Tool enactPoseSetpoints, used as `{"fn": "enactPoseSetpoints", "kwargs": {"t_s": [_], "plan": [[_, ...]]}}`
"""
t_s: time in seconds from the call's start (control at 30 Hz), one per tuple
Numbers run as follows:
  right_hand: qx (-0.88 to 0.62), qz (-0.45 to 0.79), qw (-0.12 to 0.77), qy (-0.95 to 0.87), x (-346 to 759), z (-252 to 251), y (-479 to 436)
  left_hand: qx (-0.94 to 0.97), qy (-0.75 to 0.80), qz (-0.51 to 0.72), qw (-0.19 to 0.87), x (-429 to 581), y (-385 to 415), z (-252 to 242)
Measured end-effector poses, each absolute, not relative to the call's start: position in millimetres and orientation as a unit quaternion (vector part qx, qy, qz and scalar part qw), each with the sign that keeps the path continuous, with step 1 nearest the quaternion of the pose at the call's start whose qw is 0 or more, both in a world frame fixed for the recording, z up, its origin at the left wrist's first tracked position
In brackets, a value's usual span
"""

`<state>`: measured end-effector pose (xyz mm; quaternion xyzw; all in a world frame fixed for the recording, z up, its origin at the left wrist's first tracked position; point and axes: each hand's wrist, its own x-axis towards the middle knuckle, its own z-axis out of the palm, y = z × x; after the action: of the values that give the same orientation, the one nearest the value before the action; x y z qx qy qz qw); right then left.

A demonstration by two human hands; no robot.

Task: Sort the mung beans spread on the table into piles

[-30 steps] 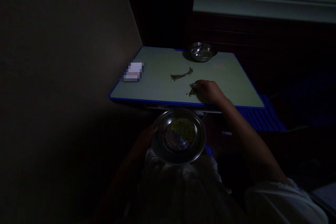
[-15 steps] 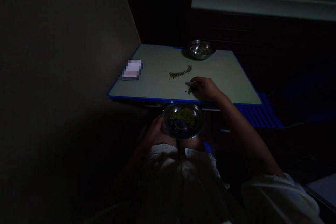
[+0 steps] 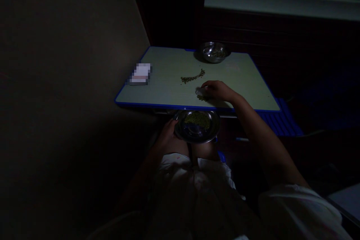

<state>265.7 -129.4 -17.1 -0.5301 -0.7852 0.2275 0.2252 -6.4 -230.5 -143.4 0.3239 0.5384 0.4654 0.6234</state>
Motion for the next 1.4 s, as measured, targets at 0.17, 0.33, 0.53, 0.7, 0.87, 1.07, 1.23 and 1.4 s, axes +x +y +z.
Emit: {"fn": "enactPoseSetpoints", "kwargs": {"t_s": [0.17,0.33,0.53,0.7,0.87,1.07,1.23,1.4], "plan": [[-0.526,0.231,0.225,-0.787,263,-17,-128,0.323,0.540,0.467,0.621,0,-230,-138],[-0.522,0.229,0.228,-0.789,260,-22,-126,0.315,0.545,0.472,0.618,5,-228,-132],[-0.505,0.222,0.240,-0.799,253,-29,-133,0.316,0.546,0.473,0.615,7,-227,-128],[-0.481,0.224,0.244,-0.811,246,-31,-140,0.316,0.543,0.473,0.618,10,-226,-127],[-0.457,0.234,0.242,-0.823,240,-31,-144,0.316,0.541,0.475,0.618,12,-225,-124],[-0.442,0.241,0.246,-0.828,237,-28,-149,0.313,0.541,0.474,0.620,14,-224,-126],[-0.448,0.234,0.255,-0.824,240,-17,-154,0.311,0.538,0.475,0.623,15,-222,-127],[-0.505,0.203,0.272,-0.794,273,-2,-158,0.310,0.537,0.466,0.631,17,-222,-128]]}}
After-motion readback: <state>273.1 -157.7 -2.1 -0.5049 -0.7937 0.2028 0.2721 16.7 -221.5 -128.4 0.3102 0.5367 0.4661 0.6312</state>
